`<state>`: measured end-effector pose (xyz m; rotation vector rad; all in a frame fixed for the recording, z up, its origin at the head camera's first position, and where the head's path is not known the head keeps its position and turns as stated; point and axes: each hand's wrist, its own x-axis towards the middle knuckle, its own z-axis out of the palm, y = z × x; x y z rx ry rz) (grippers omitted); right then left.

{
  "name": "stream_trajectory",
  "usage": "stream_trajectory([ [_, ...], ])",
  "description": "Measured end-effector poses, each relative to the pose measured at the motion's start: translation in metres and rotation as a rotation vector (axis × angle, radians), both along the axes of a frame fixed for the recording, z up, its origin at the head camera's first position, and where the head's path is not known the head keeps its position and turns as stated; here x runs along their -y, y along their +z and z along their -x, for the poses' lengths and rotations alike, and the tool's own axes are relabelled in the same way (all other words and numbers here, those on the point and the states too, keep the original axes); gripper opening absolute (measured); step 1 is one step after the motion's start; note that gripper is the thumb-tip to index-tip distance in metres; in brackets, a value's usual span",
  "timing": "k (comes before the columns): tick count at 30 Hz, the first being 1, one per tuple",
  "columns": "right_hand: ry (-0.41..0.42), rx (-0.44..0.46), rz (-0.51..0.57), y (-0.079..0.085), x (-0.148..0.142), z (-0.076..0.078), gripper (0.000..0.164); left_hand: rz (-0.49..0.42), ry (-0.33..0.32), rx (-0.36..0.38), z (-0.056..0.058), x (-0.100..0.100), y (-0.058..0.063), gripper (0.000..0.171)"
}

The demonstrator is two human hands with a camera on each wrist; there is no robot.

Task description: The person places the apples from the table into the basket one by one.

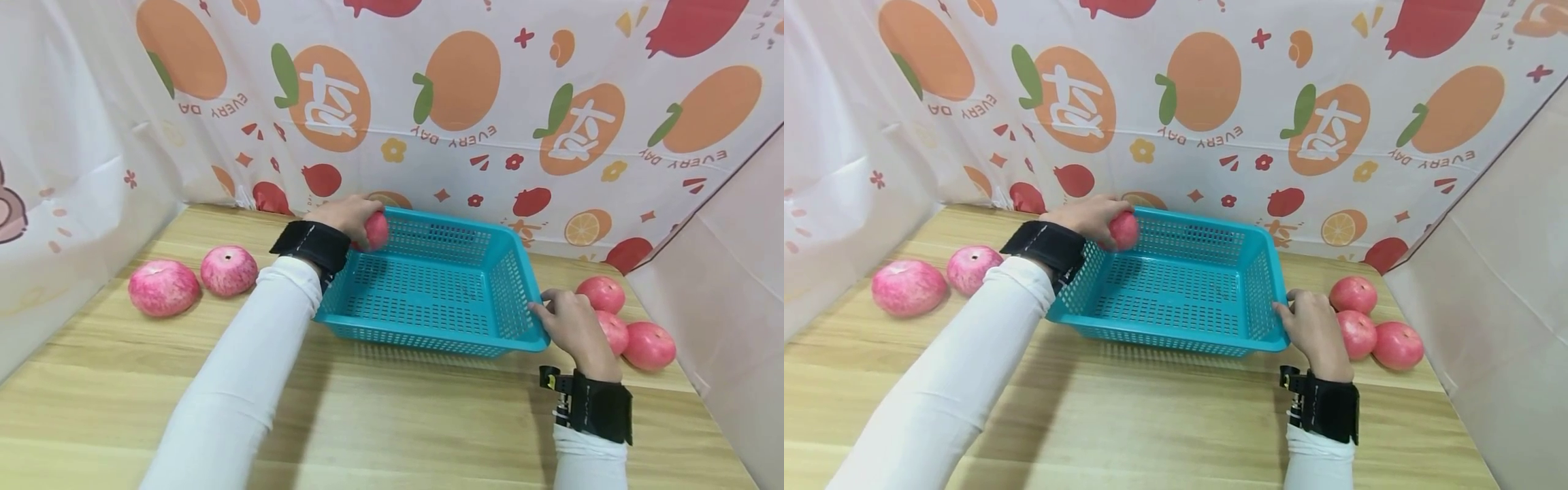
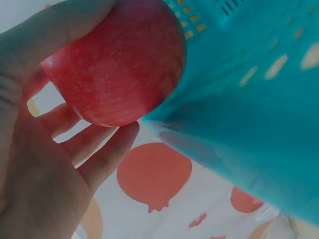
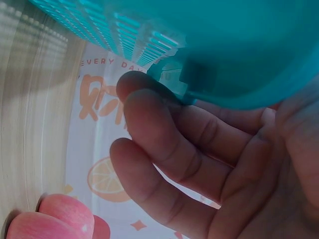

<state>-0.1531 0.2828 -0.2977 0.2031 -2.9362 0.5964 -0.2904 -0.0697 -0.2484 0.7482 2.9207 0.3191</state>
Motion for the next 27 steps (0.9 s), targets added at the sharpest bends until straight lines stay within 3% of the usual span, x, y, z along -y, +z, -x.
stream_trajectory([
  [5,-0.001,0.008,0.002,0.001,0.0,0.0,0.039,0.018,0.002,0.01,0.003,0.002,-0.002,0.079],
  [15,0.003,0.023,0.009,-0.001,0.001,0.0,0.038,0.015,0.066,0.076,0.002,-0.003,-0.006,0.08],
  [27,-0.006,0.024,0.009,0.0,0.0,0.0,0.039,0.05,0.082,0.067,0.006,-0.013,-0.015,0.077],
])
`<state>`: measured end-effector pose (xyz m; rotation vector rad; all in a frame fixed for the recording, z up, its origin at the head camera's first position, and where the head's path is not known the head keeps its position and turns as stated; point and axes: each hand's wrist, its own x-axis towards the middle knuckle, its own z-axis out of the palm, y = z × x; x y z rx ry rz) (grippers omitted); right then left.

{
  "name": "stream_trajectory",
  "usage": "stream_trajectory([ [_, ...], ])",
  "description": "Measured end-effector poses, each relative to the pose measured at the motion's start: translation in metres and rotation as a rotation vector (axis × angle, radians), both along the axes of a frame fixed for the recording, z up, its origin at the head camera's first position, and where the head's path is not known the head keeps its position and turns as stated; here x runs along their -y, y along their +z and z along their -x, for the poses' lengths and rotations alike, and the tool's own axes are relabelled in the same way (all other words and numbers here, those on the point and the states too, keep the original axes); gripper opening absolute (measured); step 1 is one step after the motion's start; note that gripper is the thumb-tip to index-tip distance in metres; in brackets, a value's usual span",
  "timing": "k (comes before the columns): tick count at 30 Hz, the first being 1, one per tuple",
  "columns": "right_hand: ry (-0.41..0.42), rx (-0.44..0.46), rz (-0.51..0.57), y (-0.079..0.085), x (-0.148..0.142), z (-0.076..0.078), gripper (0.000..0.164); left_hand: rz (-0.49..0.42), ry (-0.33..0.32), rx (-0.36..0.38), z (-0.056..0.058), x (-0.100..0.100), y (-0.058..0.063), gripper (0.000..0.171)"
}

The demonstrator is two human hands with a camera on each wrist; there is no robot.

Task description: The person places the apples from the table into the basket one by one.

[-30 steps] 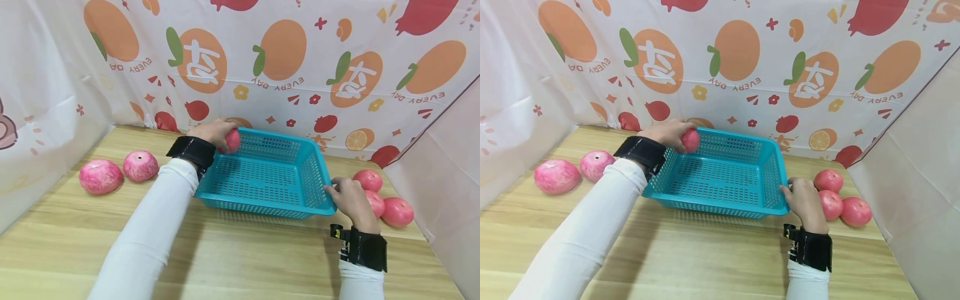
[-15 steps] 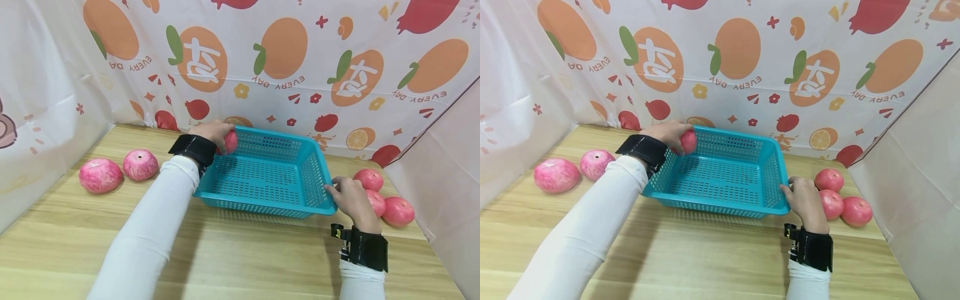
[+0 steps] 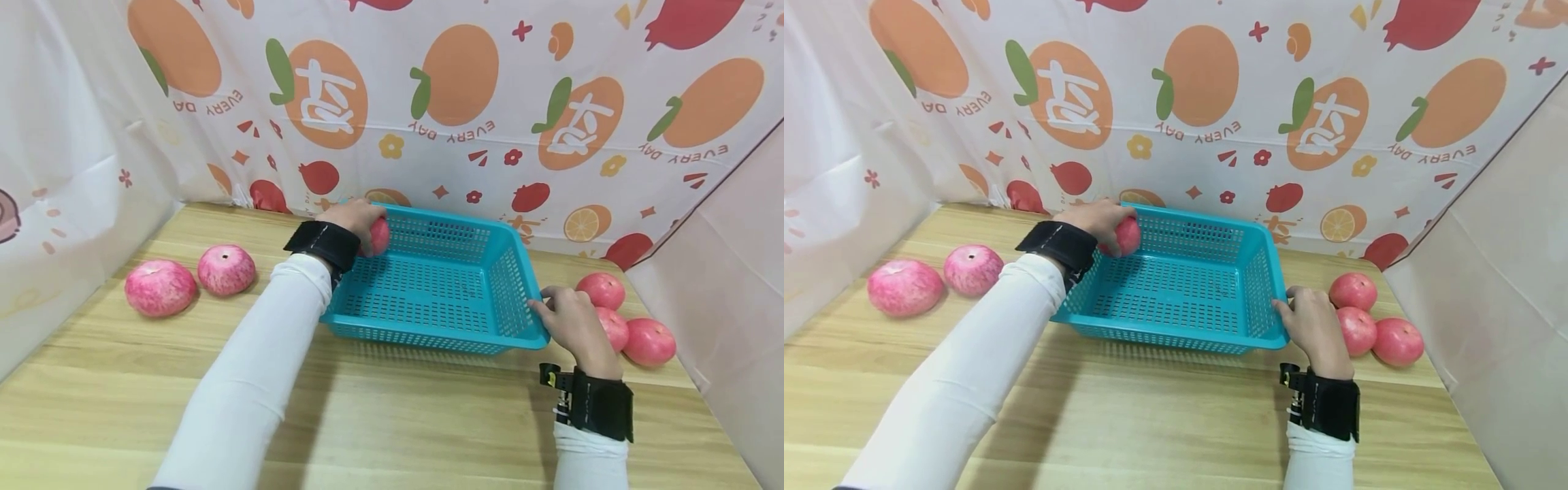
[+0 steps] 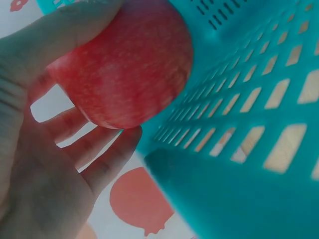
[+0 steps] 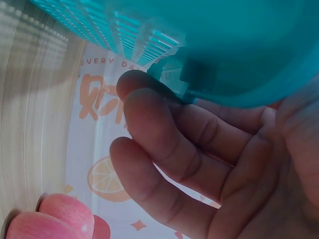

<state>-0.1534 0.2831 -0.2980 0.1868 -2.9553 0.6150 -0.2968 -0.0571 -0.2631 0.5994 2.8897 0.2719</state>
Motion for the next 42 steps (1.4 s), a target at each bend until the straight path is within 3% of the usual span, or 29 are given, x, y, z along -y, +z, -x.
stream_trajectory([
  [8,-0.005,-0.012,-0.005,0.0,-0.003,-0.001,0.039,0.078,0.044,-0.045,-0.013,-0.011,0.001,0.076],
  [26,0.002,-0.007,-0.002,-0.001,-0.003,-0.002,0.041,0.119,0.008,-0.076,-0.015,-0.015,-0.012,0.074],
  [42,0.015,-0.01,0.002,-0.001,-0.001,0.0,0.039,0.119,0.055,-0.029,-0.02,-0.013,-0.019,0.081],
])
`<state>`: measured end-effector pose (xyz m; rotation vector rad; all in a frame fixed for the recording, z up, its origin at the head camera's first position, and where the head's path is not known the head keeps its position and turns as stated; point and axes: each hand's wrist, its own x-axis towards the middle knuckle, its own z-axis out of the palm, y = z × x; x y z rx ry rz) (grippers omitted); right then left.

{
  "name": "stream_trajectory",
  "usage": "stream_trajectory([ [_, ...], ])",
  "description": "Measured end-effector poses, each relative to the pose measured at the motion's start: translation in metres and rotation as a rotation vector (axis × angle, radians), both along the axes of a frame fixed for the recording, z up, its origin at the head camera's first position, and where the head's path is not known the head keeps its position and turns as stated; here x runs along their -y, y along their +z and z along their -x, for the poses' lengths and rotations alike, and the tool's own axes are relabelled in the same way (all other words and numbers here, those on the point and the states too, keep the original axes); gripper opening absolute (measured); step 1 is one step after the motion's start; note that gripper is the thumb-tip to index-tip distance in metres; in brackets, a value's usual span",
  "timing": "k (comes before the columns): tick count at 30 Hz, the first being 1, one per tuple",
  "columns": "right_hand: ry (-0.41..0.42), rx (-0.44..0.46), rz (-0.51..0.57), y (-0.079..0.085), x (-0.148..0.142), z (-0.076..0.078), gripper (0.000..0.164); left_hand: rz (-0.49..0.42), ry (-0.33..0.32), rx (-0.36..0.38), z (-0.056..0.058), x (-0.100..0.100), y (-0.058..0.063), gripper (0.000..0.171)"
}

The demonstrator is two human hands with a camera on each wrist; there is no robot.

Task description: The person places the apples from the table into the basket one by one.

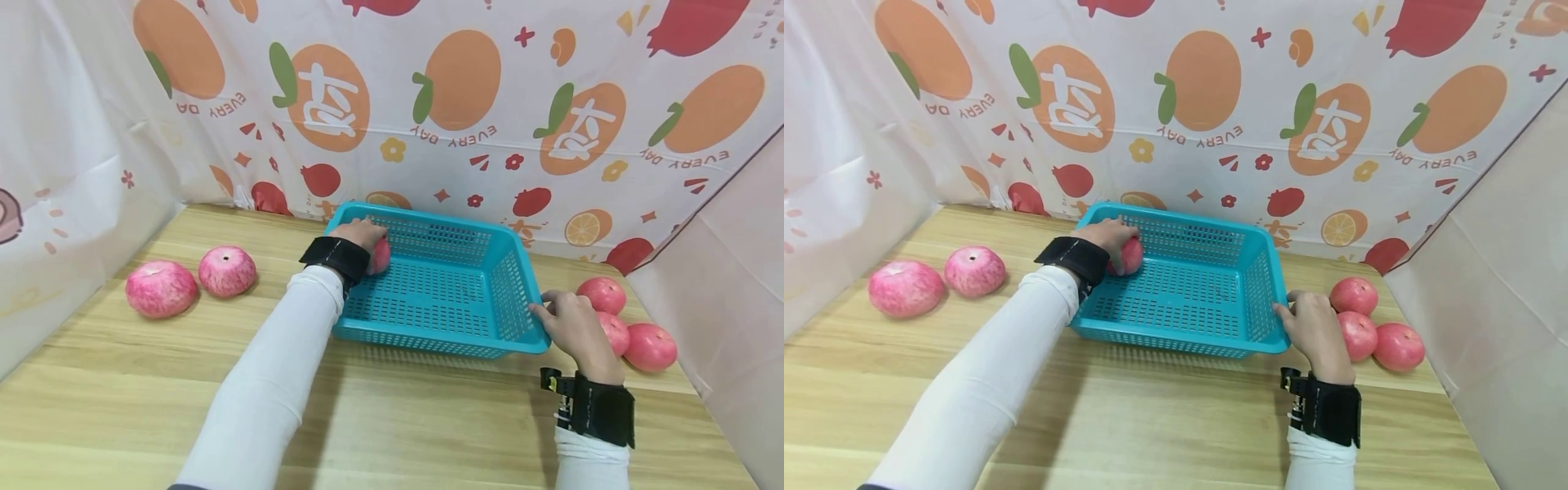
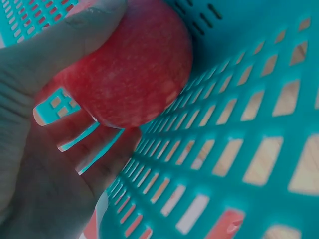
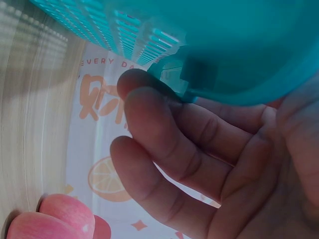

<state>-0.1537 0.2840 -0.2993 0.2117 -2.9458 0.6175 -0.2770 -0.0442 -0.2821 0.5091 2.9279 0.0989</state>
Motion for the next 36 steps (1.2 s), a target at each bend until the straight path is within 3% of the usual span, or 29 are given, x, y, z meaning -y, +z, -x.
stream_trajectory([
  [10,-0.006,-0.009,-0.004,0.002,0.0,0.001,0.038,0.077,-0.053,-0.059,-0.002,-0.002,0.0,0.076],
  [21,-0.007,0.002,-0.001,0.001,0.0,0.001,0.038,0.116,-0.066,-0.058,-0.002,-0.006,-0.004,0.078],
  [28,-0.006,0.001,0.0,0.001,0.0,0.0,0.038,0.195,-0.102,-0.104,-0.004,-0.013,-0.005,0.067],
  [36,-0.008,0.01,-0.005,0.001,0.0,0.0,0.039,0.22,-0.096,-0.127,-0.007,-0.016,-0.006,0.064],
])
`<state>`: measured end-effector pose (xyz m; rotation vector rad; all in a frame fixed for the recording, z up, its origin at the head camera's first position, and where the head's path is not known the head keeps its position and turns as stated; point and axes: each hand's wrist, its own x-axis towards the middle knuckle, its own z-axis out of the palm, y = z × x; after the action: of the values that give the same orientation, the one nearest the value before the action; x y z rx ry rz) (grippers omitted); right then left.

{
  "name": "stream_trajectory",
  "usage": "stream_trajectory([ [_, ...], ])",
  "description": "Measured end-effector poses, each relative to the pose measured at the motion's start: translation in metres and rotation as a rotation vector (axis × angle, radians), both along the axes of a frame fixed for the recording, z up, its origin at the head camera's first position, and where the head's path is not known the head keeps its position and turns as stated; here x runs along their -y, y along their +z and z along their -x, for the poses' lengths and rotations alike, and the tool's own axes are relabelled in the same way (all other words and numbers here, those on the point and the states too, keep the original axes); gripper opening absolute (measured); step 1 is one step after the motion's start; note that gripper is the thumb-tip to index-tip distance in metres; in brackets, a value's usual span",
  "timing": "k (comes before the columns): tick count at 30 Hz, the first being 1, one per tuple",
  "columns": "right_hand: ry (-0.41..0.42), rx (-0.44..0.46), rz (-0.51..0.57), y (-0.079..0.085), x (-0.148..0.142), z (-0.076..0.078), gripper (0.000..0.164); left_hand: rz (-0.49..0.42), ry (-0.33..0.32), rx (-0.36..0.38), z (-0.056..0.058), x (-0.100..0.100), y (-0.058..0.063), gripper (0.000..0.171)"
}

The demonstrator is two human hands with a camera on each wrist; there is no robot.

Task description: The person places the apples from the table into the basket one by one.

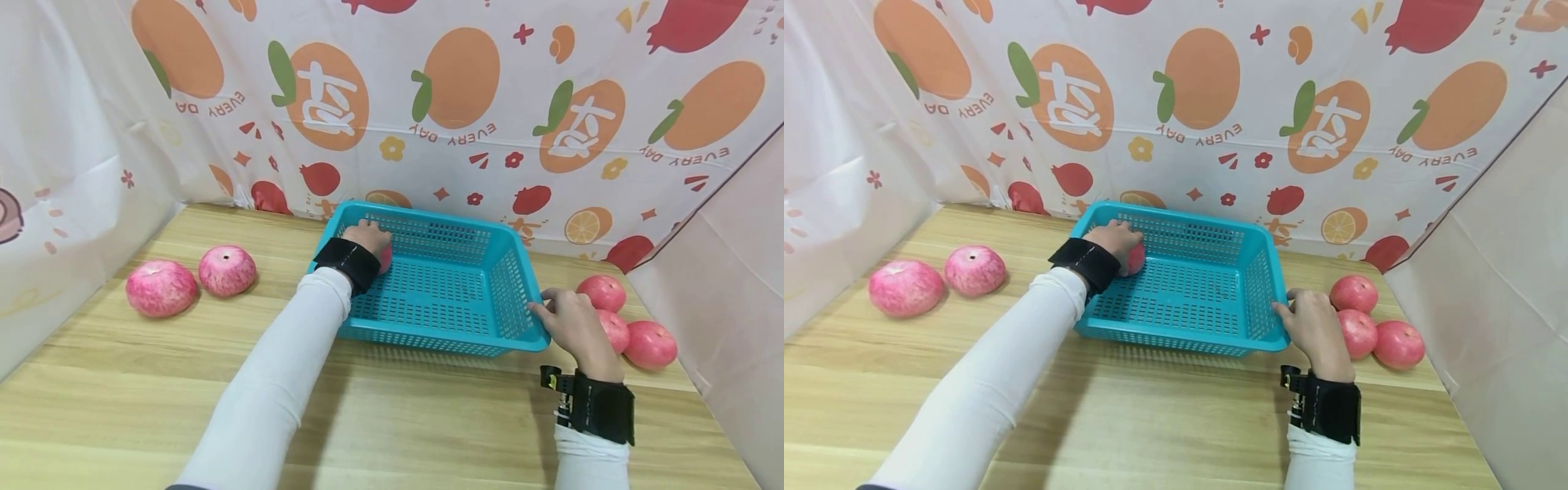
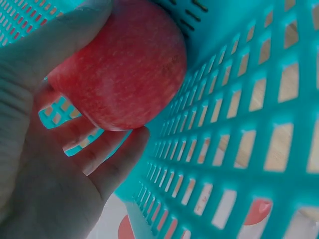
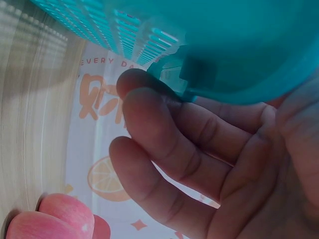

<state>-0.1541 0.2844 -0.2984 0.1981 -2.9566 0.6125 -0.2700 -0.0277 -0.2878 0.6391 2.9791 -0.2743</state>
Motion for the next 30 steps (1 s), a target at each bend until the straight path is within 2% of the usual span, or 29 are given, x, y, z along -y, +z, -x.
stream_trajectory([
  [7,0.002,-0.002,0.001,0.001,0.0,0.0,0.039,0.018,-0.002,0.007,0.0,-0.002,0.0,0.065],
  [14,-0.002,0.008,0.017,0.001,0.001,0.0,0.04,-0.007,-0.011,0.011,0.0,0.001,0.002,0.067],
  [18,0.0,0.006,0.019,0.0,0.002,0.0,0.04,-0.075,-0.001,0.033,0.001,0.003,0.013,0.071],
  [24,-0.001,-0.002,0.009,0.001,0.002,0.0,0.039,-0.197,-0.017,0.062,0.009,0.005,0.034,0.074],
  [30,-0.001,0.007,0.004,0.001,0.001,-0.001,0.04,-0.243,-0.079,0.093,0.016,0.011,0.041,0.076],
])
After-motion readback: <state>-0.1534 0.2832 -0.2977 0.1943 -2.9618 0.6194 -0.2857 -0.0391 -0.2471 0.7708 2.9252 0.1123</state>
